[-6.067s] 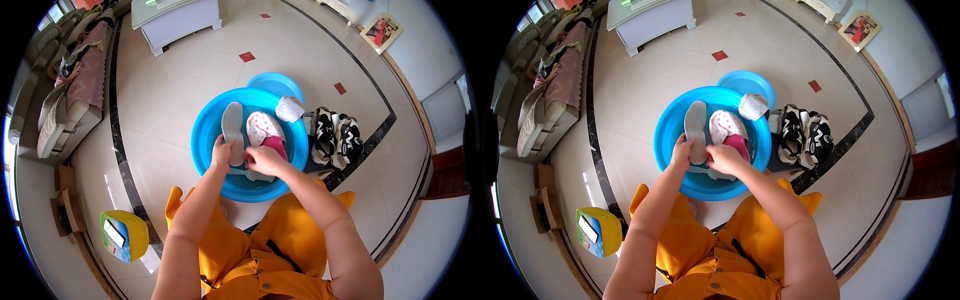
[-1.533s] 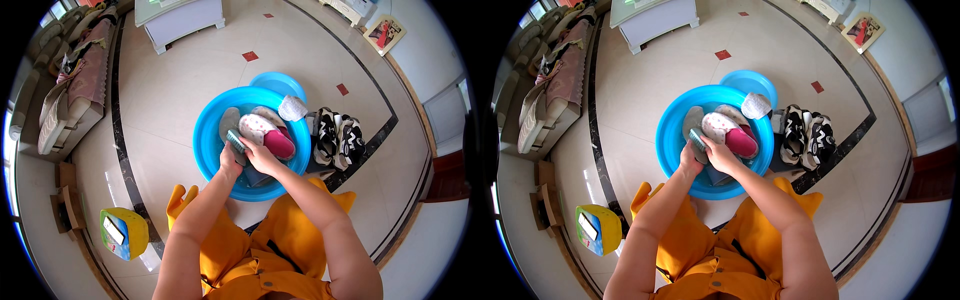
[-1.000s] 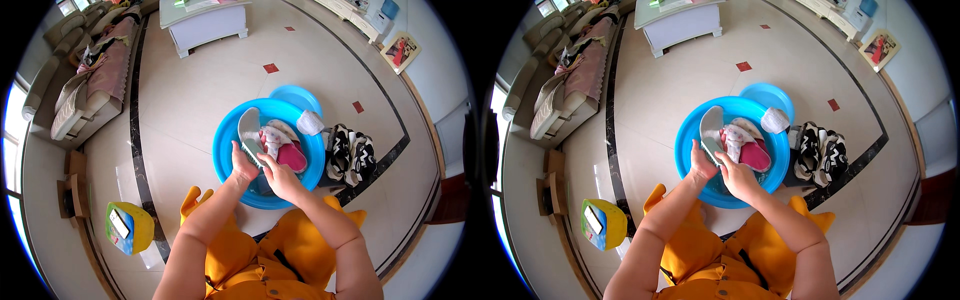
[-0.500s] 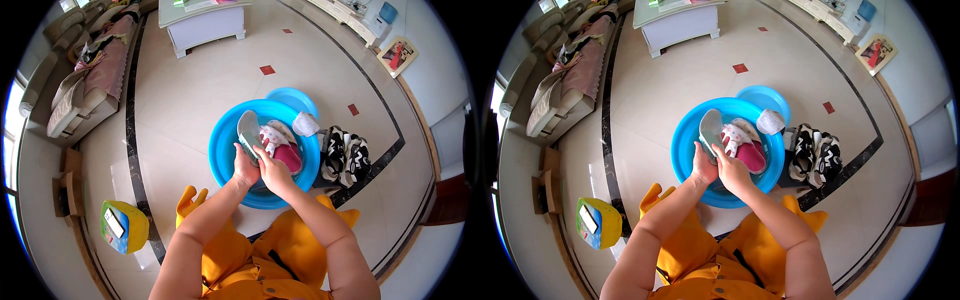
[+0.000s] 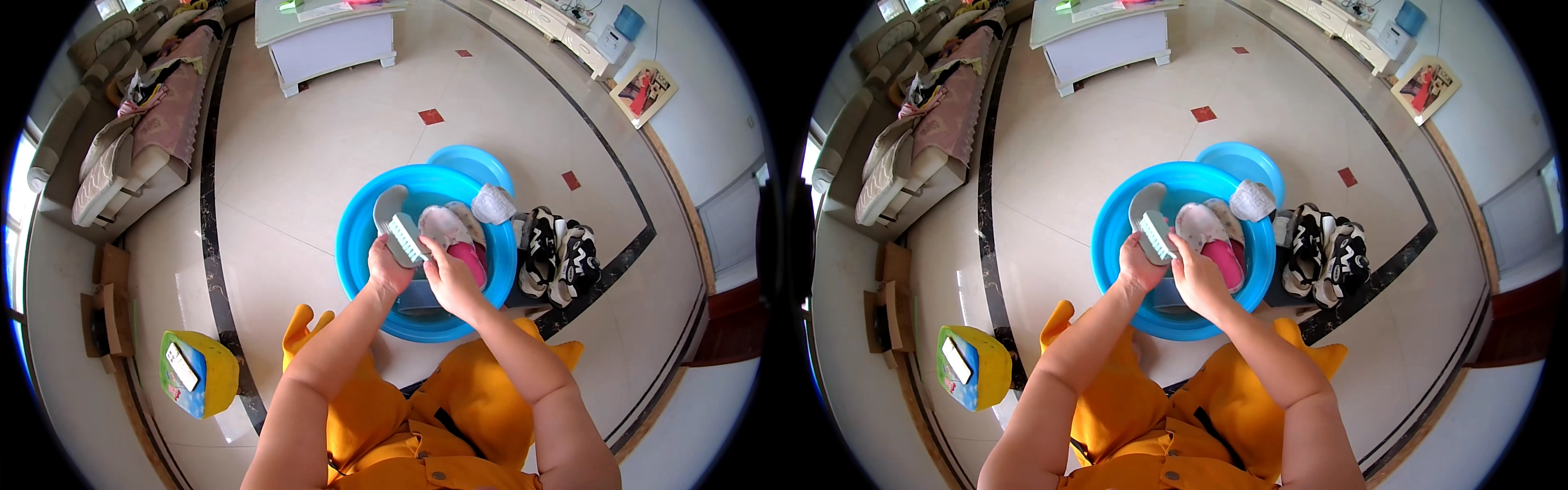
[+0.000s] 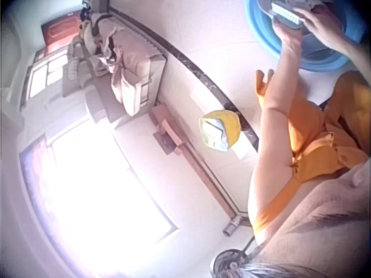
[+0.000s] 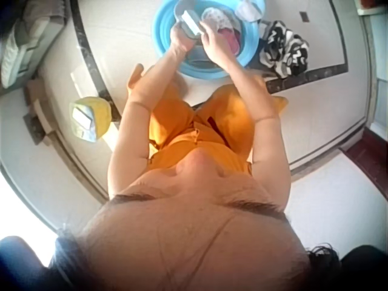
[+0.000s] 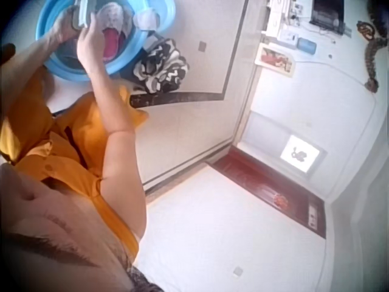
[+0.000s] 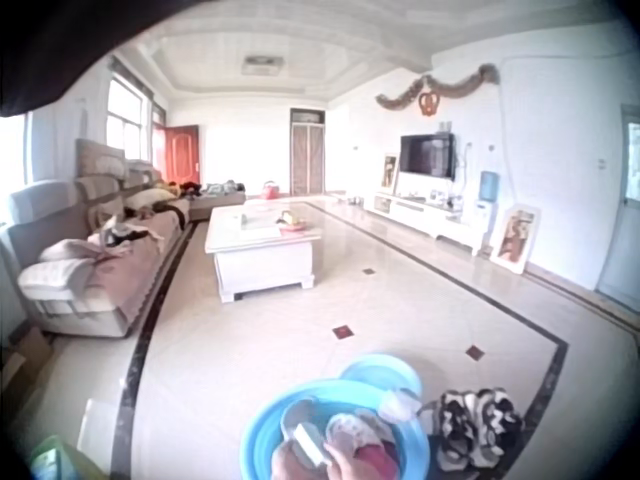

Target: The person scrubs a gray slipper with a brush in a blue basin of water. They then rinse the slipper and proceed to scrub a pink slipper with the same brush.

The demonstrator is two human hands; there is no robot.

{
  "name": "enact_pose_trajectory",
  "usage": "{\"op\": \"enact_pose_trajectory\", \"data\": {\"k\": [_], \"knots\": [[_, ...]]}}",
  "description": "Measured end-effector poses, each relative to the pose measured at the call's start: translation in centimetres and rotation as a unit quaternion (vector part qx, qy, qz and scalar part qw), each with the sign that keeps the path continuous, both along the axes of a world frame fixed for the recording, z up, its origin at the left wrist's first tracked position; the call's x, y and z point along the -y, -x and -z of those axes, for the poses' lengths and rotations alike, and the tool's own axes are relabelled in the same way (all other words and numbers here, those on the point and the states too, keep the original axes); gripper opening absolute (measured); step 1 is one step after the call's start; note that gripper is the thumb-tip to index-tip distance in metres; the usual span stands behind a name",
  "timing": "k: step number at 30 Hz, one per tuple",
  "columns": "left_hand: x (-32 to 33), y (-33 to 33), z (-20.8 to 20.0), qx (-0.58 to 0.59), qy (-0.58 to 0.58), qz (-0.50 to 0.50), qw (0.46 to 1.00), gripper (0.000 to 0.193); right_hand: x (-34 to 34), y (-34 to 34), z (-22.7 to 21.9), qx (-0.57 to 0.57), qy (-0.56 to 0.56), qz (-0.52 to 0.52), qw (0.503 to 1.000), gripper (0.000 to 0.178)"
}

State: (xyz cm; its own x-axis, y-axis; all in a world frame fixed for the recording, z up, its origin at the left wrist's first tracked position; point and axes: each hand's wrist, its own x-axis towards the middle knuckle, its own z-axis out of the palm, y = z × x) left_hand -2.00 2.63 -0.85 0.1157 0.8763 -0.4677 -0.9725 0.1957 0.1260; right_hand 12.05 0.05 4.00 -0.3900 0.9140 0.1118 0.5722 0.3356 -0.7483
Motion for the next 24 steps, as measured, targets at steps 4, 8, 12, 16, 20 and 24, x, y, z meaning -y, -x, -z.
{"op": "enact_pose_trajectory", "data": {"k": [4,8,12,16,20,24], "knots": [[-0.2,0.0,-0.1,-0.041,-0.040,-0.004,0.998,0.058,1.2,-0.4,0.6,-0.009,-0.030,-0.032,0.999,0.043],[0.3,-0.8,-0.6,-0.039,-0.048,-0.003,0.998,0.068,1.4,-0.8,0.8,0.016,-0.018,-0.023,0.999,0.044],[0.8,-1.7,-0.7,-0.035,-0.034,-0.008,0.999,0.070,1.4,-0.4,1.6,0.040,-0.033,-0.016,0.999,0.046],[0.9,-2.0,-0.7,-0.053,-0.021,-0.015,0.998,0.068,1.2,0.0,1.6,0.062,-0.029,-0.012,0.998,0.048],[1.2,-2.0,-0.8,-0.061,-0.024,-0.007,0.998,0.066,1.0,0.3,1.6,0.073,-0.046,-0.001,0.996,0.049],[1.2,-2.0,-0.3,-0.053,-0.027,0.017,0.998,0.063,-0.2,0.1,2.1,0.055,-0.076,0.000,0.996,0.047]]}}
